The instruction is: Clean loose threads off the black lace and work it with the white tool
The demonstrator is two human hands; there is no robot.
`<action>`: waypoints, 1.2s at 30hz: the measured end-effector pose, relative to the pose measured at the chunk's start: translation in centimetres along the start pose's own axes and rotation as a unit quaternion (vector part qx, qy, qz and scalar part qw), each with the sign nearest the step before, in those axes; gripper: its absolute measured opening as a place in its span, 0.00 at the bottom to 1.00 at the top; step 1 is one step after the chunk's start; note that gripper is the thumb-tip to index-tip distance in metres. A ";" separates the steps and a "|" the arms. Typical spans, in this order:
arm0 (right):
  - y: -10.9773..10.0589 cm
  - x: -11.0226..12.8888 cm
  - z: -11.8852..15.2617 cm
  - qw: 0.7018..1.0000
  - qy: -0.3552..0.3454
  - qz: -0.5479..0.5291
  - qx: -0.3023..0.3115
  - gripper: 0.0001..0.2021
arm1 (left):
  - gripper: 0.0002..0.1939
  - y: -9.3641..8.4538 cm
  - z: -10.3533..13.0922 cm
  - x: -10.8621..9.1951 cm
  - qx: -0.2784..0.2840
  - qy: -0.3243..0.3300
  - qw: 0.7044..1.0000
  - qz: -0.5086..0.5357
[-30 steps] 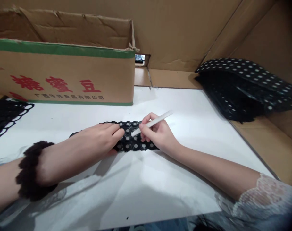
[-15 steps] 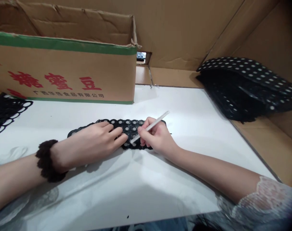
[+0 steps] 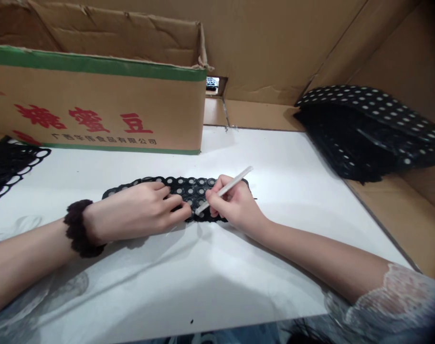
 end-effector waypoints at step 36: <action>0.0 0.4 -0.2 0.998 0.035 -0.048 -0.009 0.12 | 0.07 0.1 -0.3 -0.4 -0.112 0.001 0.994 0.010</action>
Point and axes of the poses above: each hand's wrist, its own z-axis away from the middle knuckle, its own y-axis out of the palm, x = y × z, the point moved 3 cm from there along -z, towards the middle knuckle, and after that the axes turned 14 degrees about x, right-handed, at the moved point
